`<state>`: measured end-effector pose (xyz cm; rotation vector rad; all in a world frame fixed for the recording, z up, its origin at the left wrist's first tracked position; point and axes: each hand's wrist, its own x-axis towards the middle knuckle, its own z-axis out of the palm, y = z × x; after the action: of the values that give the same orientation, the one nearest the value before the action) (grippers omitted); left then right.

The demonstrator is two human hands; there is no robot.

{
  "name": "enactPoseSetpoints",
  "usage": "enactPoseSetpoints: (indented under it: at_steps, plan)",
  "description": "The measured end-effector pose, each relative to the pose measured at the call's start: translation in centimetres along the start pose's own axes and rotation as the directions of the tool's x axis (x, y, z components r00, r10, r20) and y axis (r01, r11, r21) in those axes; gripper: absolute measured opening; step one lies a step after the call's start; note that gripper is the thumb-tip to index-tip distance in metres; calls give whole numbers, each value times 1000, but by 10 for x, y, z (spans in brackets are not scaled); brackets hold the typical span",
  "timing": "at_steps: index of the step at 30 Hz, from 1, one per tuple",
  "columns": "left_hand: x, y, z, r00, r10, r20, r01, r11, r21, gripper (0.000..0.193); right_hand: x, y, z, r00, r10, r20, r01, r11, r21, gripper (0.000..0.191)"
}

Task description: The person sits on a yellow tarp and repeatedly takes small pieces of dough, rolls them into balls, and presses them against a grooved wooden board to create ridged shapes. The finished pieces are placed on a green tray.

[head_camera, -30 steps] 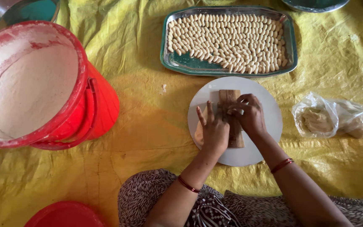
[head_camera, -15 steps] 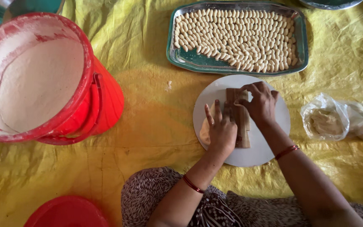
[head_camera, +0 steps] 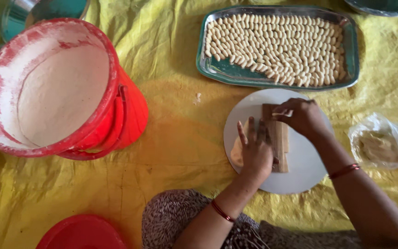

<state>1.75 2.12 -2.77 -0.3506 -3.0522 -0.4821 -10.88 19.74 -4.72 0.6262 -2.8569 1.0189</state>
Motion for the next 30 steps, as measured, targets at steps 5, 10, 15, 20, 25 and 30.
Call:
enactPoseSetpoints:
  at_steps: [5, 10, 15, 20, 25, 30]
  plan:
    - [-3, 1, 14, 980, 5, -199, 15, 995, 102, 89, 49, 38, -10, 950, 286, 125, -312, 896, 318, 23]
    - [0, 5, 10, 1000, -16, 17, 13, 993, 121, 104, 139, 43, 17, 960, 238, 146, -271, 920, 284, 25]
    - [2, 8, -3, 996, -39, 83, 27, 990, 140, 106, 223, 4, 52, 988, 111, 111, -128, 978, 163, 18]
    - [3, 9, -7, 993, -55, 108, 38, 987, 156, 108, 258, -25, 79, 992, 121, 24, -122, 990, 65, 18]
    - [1, 9, -1, 993, -59, 104, 45, 990, 131, 105, 265, -30, 95, 975, 223, 7, -222, 975, -30, 25]
    - [2, 11, 1, 997, -75, -5, 74, 980, 186, 88, 261, -28, 102, 976, 207, -62, -209, 977, -41, 21]
